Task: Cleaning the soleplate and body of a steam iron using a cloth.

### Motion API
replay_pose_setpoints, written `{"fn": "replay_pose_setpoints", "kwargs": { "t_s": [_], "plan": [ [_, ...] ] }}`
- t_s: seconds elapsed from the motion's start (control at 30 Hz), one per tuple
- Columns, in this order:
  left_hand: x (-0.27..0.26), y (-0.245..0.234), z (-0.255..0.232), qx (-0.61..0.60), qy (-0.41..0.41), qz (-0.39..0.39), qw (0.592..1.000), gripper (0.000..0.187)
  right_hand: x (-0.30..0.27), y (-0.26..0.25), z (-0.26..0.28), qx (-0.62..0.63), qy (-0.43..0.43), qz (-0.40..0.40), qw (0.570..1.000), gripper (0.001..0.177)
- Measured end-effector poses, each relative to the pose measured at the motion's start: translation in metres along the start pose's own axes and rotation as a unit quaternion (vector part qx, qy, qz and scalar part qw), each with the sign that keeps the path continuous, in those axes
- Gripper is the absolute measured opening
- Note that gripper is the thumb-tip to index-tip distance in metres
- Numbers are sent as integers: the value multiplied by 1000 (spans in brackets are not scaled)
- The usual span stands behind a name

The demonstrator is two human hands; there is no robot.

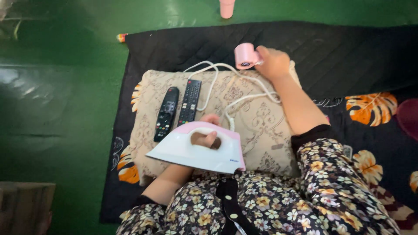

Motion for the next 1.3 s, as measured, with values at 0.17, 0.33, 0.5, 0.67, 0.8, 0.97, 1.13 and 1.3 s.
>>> {"fn": "replay_pose_setpoints", "kwargs": {
  "t_s": [0.17, 0.33, 0.5, 0.67, 0.8, 0.97, 1.13, 1.3],
  "plan": [
    [-1, -2, 1, -44, 69, 30, 996, 55, -25, -19, -3, -39, 38, -55, 997, 32],
    [5, -7, 16, -39, 123, -14, 992, 58, -51, -44, -1, -73, 38, -82, 993, 44],
    [10, -6, 18, -32, 103, -68, 992, 55, -74, -58, -2, -94, 102, 29, 990, 40],
    [17, -5, 9, -32, 98, -57, 993, 53, -84, -80, 3, -66, 176, 191, 963, 46],
    [12, -4, 2, -31, 95, -54, 994, 53, -103, -82, 1, -4, 145, 162, 976, 48],
    [14, -7, 12, -35, 116, -59, 991, 55, -122, -91, 6, -6, 120, 191, 974, 49],
    [17, -8, 8, 8, 139, -57, 989, 58, -137, -100, 12, 29, 39, 117, 992, 54],
    [16, -4, -4, 9, 125, -59, 990, 61, -129, -96, -16, 51, 49, 191, 979, 63]
  ]
}}
Point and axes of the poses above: each hand's wrist, its own x-axis towards the middle knuckle, its own y-axis out of the palm, z = x × y, the point moved 3 cm from there along x, towards the middle knuckle, and after that the axes turned 8 degrees about z, right-handed, at the moved point
